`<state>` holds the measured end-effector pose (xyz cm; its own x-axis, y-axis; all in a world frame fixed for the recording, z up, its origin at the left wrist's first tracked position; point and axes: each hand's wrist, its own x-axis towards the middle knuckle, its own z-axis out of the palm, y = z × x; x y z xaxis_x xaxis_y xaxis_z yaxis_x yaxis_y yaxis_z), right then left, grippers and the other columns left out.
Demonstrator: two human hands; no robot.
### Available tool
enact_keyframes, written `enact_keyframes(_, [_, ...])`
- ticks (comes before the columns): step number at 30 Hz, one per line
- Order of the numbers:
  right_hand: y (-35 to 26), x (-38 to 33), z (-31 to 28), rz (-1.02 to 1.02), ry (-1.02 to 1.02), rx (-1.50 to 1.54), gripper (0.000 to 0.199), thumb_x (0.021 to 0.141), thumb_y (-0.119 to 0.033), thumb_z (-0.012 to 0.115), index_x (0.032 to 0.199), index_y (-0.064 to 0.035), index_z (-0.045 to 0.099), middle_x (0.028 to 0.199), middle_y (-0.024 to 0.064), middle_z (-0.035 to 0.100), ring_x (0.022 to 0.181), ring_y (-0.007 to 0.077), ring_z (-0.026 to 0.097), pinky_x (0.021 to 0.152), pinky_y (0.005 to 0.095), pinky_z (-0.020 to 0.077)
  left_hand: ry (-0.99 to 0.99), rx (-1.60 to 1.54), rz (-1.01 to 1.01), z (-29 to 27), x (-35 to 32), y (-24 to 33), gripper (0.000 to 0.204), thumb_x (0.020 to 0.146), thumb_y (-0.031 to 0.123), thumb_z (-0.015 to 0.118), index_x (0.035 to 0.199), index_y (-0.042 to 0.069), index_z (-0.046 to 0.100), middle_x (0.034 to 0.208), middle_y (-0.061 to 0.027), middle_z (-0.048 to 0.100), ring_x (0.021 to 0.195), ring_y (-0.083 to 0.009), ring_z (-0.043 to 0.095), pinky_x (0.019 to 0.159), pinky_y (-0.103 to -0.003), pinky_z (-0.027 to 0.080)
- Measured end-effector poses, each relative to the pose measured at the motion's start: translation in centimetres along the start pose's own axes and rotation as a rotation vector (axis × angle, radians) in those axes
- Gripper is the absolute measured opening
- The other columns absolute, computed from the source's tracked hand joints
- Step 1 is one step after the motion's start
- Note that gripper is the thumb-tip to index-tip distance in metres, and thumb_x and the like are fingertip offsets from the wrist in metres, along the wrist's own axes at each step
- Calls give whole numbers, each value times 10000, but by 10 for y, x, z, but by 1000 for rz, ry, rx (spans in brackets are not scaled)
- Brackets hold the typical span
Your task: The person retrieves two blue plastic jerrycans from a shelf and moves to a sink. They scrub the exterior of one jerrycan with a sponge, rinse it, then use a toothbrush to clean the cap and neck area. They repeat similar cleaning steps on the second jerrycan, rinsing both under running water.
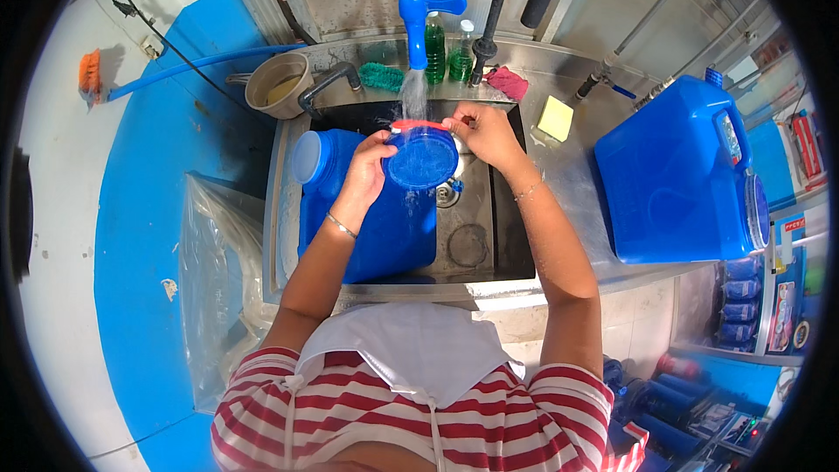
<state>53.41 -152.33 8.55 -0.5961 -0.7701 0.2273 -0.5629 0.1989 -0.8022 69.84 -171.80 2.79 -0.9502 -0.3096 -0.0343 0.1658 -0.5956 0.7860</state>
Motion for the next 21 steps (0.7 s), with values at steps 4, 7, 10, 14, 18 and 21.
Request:
enact_keyframes(4, [36,-5,7,251,160,219,305,911,-280,699,737,-51,598,634,-1,578,582,79,460,549,257,386,21,-134,-107,8,-6,7,289,899,130,588,1160,6,573,1127,-92,649,1076,-224,610,985,-387,459])
enact_keyframes(7, [50,-24,31,332,185,520,278,960,-265,642,744,-111,560,663,-36,534,615,62,475,582,222,383,118,-472,-125,20,-2,6,422,1001,238,479,1347,-3,471,1386,-173,528,1277,-343,505,1105,-542,353])
enact_keyframes(10, [47,-44,77,290,321,726,267,955,-259,651,755,-109,557,664,-38,541,613,64,486,589,224,390,316,-727,-144,25,6,-5,411,1027,260,436,1337,-6,479,1388,-167,525,1281,-332,501,1103,-544,370])
enact_keyframes(14, [38,-52,105,109,477,364,223,909,-180,709,807,-9,611,665,0,588,602,47,472,553,221,390,392,-1127,-297,15,15,-20,496,1045,362,388,1310,-50,468,1361,-233,505,1279,-390,475,1079,-545,410])
enact_keyframes(18, [29,-47,85,90,697,131,176,866,-110,733,786,6,629,656,62,615,573,64,493,524,260,415,412,-814,-289,5,15,-28,513,1044,397,378,1266,-53,479,1349,-238,472,1261,-387,466,1077,-544,408])
enact_keyframes(21, [16,-44,72,-79,558,-6,155,857,-87,730,788,9,630,657,82,623,538,108,510,513,279,420,402,-837,-311,8,11,-30,492,1047,390,368,1230,-47,499,1314,-233,508,1206,-364,516,1060,-533,421])
